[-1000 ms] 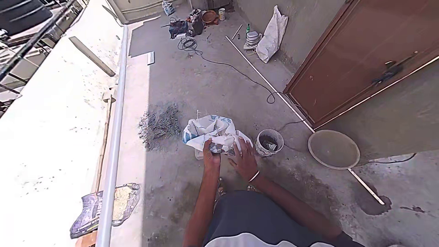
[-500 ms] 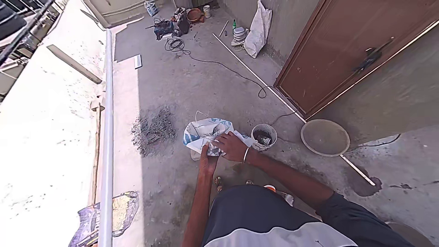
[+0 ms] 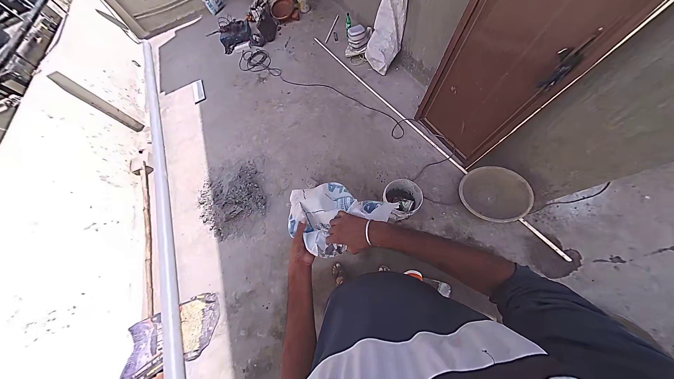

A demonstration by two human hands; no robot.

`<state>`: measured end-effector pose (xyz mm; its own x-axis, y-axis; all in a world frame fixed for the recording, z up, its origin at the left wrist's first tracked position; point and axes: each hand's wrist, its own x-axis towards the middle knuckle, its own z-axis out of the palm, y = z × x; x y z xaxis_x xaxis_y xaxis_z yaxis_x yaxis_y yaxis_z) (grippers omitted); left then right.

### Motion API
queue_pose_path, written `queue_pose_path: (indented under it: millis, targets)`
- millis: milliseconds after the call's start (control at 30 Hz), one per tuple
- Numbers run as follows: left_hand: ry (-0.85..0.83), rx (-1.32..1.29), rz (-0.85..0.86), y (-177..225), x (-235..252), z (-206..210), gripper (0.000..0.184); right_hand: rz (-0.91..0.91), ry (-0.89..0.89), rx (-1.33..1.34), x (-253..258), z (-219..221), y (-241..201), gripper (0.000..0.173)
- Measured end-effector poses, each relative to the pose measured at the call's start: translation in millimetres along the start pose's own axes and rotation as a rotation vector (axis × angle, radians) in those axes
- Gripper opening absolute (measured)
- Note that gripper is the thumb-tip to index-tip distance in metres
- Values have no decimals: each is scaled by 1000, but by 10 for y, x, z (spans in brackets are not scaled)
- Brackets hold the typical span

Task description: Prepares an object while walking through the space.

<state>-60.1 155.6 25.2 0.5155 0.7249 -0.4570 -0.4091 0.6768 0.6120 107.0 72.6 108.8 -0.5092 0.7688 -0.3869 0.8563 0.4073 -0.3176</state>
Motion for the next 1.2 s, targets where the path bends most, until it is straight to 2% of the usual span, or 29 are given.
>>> queue_pose_path:
  millis: [67, 133, 233, 333, 367, 500, 567, 700, 767, 833, 900, 933, 967, 1000, 1033, 1100, 1133, 1200]
  targets:
    - [64, 86, -101, -49, 31, 51, 13, -2, -43, -25, 17, -28, 20, 54]
    - [99, 167, -107, -77, 94, 75, 9, 3, -47, -50, 23, -102, 79, 56]
    - [66, 430, -8, -27, 65, 110, 40, 0, 61, -43, 7, -125, 161, 58]
    - [-33, 670, 40, 124, 5, 113, 52, 11, 153, 15, 40, -131, 211, 62]
    - [-70, 725, 56, 191, -5, 85, 54, 9, 213, 46, 62, -117, 228, 68]
    - [-227, 950, 63, 411, -6, 100, 59, 67, 392, 139, 22, -142, 299, 115]
    - [-319, 1087, 17, 529, -20, 138, 58, 50, 411, 171, 48, -136, 328, 127]
    - [-551, 1402, -80, 709, 73, 289, 47, 0, 341, 219, 107, -58, 342, 118]
    - [-640, 1460, -121, 787, 163, 352, 42, 9, 360, 243, 146, 32, 343, 111]
    - [-649, 1326, -129, 836, 261, 345, 36, 56, 429, 237, 157, 75, 366, 106]
    - [-597, 994, -98, 871, 333, 219, 31, 136, 516, 225, 143, 54, 384, 98]
    - [-562, 788, -71, 868, 357, 121, 42, 181, 584, 230, 133, 55, 398, 94]
    - [-540, 581, -40, 839, 370, 18, 63, 228, 668, 250, 127, 73, 413, 91]
    - [-546, 440, 7, 789, 370, -63, 83, 281, 752, 298, 120, 90, 420, 88]
    - [-569, 415, 71, 725, 352, -114, 104, 344, 814, 382, 116, 98, 414, 85]
    - [-540, 682, 199, 608, 260, -81, 139, 466, 900, 603, 136, 73, 374, 80]
    - [-453, 857, 249, 534, 191, -22, 151, 513, 925, 699, 155, 70, 338, 78]
    - [-291, 1099, 319, 423, 103, 58, 161, 563, 970, 789, 229, 86, 271, 73]
